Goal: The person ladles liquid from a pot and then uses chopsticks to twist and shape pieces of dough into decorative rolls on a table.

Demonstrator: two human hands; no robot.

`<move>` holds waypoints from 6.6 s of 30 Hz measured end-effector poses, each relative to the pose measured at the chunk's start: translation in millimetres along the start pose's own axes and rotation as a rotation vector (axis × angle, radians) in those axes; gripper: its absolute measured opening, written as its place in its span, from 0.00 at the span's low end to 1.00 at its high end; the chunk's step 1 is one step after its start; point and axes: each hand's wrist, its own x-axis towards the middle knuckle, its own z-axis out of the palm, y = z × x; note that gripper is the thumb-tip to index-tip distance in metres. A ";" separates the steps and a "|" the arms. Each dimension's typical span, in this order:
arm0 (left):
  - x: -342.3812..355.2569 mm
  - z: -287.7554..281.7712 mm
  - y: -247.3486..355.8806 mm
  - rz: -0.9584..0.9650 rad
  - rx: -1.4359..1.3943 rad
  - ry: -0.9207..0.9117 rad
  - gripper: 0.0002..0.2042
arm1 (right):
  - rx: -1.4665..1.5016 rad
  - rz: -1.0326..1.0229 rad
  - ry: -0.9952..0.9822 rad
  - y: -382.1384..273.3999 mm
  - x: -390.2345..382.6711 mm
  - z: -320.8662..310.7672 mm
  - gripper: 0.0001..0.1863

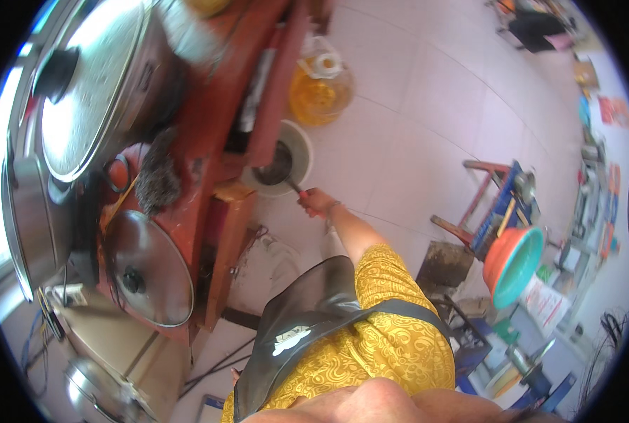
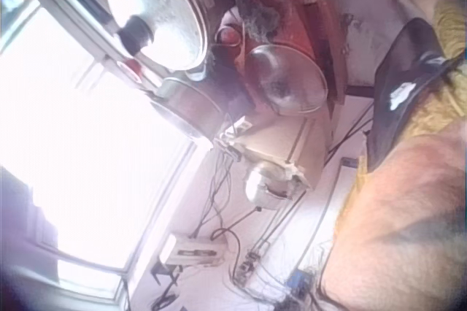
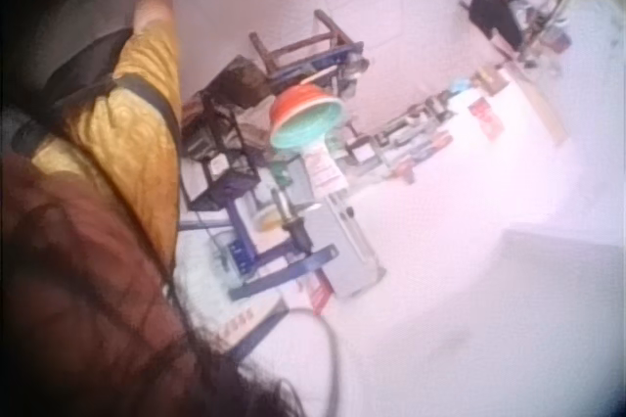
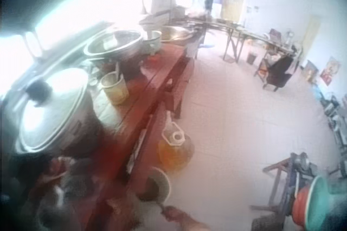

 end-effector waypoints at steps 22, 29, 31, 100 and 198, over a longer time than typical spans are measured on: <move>59.2 -2.1 156.7 0.514 0.081 0.046 0.41 | 0.107 -0.137 0.017 -103.8 -493.8 -40.9 0.06; 43.3 30.3 133.2 0.499 -0.072 0.140 0.39 | 0.094 -0.210 -0.016 -219.3 -592.7 30.4 0.05; 30.6 25.6 127.2 0.442 -0.126 0.151 0.38 | 0.062 -0.276 -0.053 -247.8 -598.3 55.0 0.07; -41.6 31.2 135.4 0.309 -0.201 -0.019 0.30 | -0.165 0.022 0.042 -76.6 -289.2 -73.5 0.15; -489.2 778.9 2042.4 1.523 1.583 0.201 0.13 | 0.246 -0.218 0.974 -776.0 -245.1 -1666.6 0.08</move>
